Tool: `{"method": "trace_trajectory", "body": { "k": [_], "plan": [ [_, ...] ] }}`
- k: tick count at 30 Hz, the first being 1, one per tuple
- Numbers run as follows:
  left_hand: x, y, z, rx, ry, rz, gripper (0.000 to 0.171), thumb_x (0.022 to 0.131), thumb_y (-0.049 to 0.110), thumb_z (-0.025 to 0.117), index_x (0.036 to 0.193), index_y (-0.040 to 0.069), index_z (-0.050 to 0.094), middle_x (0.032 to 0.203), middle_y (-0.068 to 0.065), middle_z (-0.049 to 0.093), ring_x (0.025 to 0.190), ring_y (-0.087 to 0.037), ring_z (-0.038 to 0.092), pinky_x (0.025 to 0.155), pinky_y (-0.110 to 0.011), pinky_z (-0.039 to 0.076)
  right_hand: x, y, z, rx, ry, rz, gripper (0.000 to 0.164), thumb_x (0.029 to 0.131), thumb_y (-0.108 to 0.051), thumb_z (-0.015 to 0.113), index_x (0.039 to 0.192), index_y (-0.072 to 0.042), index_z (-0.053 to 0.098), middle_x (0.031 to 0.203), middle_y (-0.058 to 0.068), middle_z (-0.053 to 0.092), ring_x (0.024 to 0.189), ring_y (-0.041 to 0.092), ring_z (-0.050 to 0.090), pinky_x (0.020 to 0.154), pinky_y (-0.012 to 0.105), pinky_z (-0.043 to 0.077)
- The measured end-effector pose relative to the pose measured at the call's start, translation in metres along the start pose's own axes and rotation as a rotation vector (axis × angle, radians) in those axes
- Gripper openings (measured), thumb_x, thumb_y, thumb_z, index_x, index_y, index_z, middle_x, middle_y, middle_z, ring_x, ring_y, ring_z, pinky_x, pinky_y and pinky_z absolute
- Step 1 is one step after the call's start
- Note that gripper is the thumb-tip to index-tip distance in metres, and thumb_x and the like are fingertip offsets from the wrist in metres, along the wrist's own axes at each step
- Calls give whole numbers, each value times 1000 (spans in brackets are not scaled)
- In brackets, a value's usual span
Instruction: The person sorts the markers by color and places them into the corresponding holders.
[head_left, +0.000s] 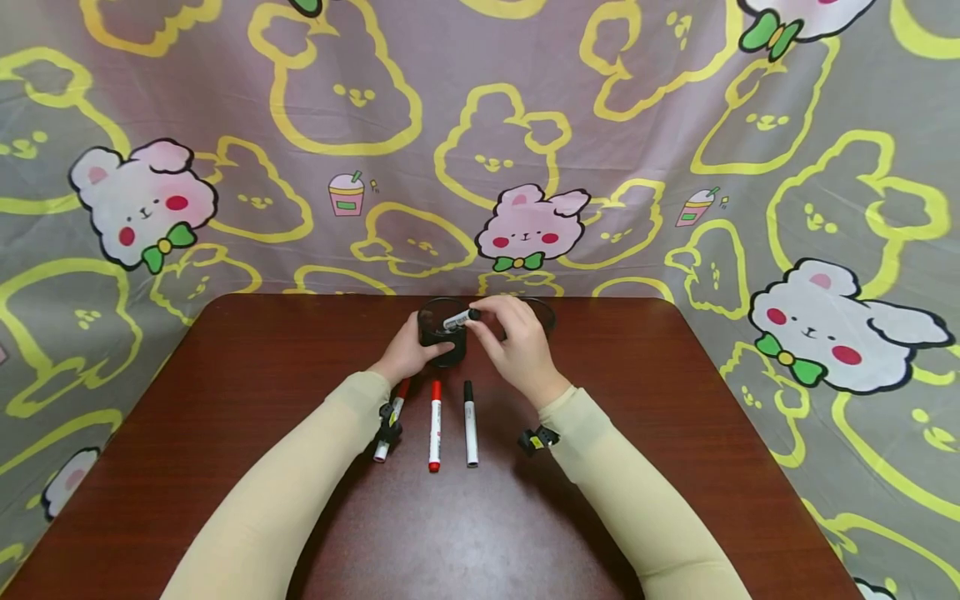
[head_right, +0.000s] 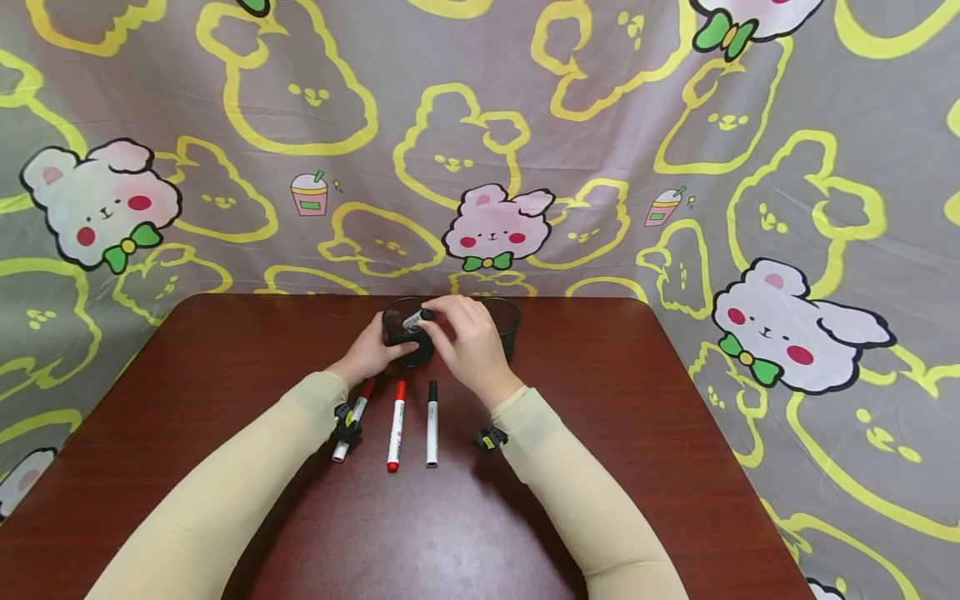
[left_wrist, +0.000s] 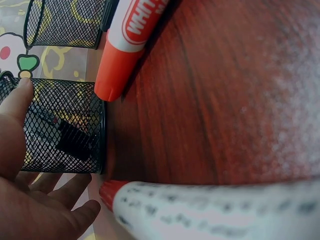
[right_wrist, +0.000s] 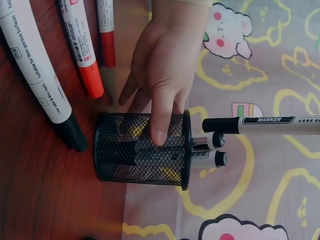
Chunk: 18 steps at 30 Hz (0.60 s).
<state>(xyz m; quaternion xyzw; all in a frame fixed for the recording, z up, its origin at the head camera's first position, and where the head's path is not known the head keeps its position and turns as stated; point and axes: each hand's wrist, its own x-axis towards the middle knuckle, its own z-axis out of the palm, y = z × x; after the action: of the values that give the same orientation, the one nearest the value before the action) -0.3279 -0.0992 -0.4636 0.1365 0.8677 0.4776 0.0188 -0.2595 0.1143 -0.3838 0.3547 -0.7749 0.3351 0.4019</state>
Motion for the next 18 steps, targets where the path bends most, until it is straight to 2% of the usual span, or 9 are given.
{"method": "trace_trajectory", "body": {
  "k": [13,18],
  "plan": [
    [0,0,1,15,-1,-27,79,92,23,80,152,-2,34,150,-24,47,140,-39,48,119,-53,38,3,7,9,-11,-55,-2,29,91,-13,80,116,-3,69,108,9,73,100,25,67,94,42,53],
    [1,0,0,13,-4,-18,78,93,21,80,151,-3,33,149,-25,47,139,-40,48,119,-53,38,5,10,13,-28,-71,1,28,91,-15,80,115,-4,69,107,9,73,99,25,67,91,43,53]
  ]
}}
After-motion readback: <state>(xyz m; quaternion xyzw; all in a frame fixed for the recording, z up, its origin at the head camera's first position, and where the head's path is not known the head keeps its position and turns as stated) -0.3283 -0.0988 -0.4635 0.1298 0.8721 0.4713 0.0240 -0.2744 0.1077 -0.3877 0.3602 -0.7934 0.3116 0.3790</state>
